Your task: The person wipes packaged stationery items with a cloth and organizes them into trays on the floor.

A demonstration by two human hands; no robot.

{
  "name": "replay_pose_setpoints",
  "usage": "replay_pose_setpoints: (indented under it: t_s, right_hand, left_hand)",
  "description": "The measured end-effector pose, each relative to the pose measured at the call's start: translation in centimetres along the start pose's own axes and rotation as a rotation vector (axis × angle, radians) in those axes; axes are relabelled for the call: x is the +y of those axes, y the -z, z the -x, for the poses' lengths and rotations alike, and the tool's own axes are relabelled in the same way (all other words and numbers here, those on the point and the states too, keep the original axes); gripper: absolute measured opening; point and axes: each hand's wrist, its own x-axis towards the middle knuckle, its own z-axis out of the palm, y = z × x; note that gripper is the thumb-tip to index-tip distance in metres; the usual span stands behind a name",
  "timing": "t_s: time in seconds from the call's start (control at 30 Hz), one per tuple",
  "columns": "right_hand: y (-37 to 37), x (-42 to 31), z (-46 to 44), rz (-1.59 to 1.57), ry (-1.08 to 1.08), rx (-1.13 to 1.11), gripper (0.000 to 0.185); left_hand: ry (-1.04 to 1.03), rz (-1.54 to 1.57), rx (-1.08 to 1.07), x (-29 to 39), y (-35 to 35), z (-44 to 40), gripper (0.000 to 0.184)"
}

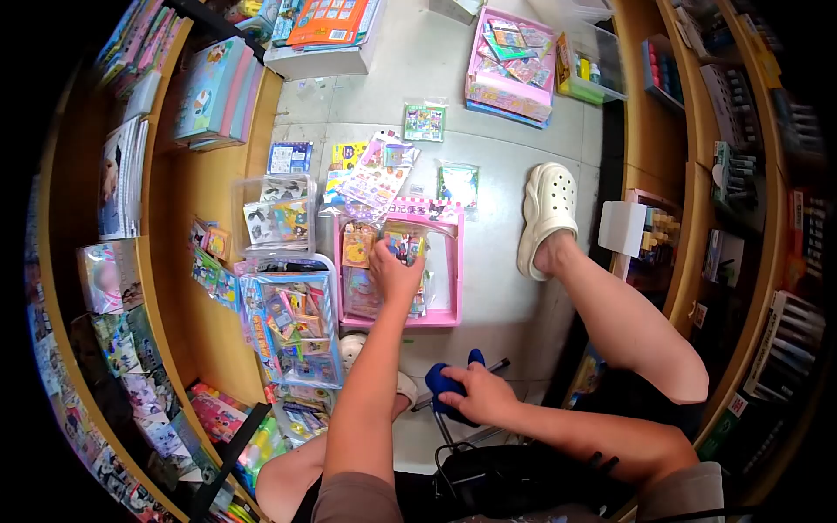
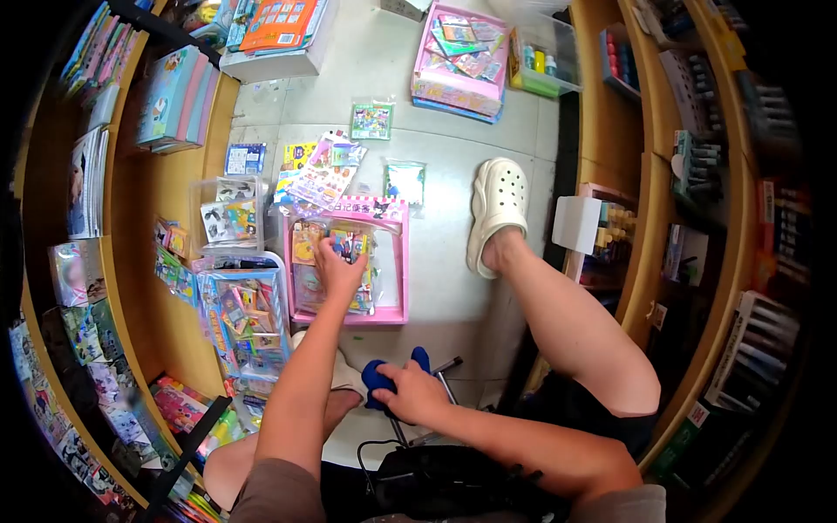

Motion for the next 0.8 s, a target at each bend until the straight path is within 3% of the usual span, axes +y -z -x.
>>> replay_pose_setpoints:
  t_s: [0.07,0.17,0.2,0.3,0.4,0.5,0.57,0.63,0.7,0.73,0.8]
  right_hand:
    - [0.4,-0.2,0.0,-0.079,-0.025,0.083,0.045]
    - [0.0,0.8,-1.2,-0.174,0.041,0.323,0.048]
    - [0.2,0.7,-1.4,-0.207,0.046,0.367,0.047]
    - [0.8,0.0,-1.4,-0.230,0.146,0.445,0.046]
    - [0.1,0.3,-1.3,-0.070,0.379,0.512,0.046]
    - [0.2,0.2,-1.2,-0.065,0.335,0.667,0.044]
    - [0.7,1.0,-2.6,-0.109,0.210,0.750,0.041]
    - [1.7,2.2,-4.3,-0.130,0.043,0.685,0.036]
    - [0.2,6.5,-9.4,-0.660,0.161,0.462,0.034]
    - [2.2,4.1,-6.4,-0.898,0.027,0.199,0.030]
    - [2.8,3.1,-5.5,-1.123,0.049,-0.101,0.029]
  left_hand:
    - [-0.082,0.176,0.034,-0.9,1.0,1.8,0.069]
    - [0.221,1.023,-0.329,-2.9,2.3,4.9,0.060]
    - [0.323,1.173,-0.416,-2.0,4.2,6.5,0.056]
    - [0.371,1.572,-0.535,0.6,7.3,11.0,0.054]
    - [0.558,1.742,-0.888,1.0,7.2,14.2,0.048]
    - [0.686,1.795,-0.789,2.5,7.4,16.9,0.045]
    - [0.581,1.587,-0.779,3.3,8.8,18.4,0.046]
    - [0.438,1.394,-0.825,3.3,11.1,19.3,0.047]
    - [0.451,1.555,-0.934,2.9,13.3,19.4,0.047]
    - [0.449,1.625,-0.973,2.8,14.4,19.3,0.047]
    - [0.465,1.638,-0.950,2.2,15.8,18.8,0.045]
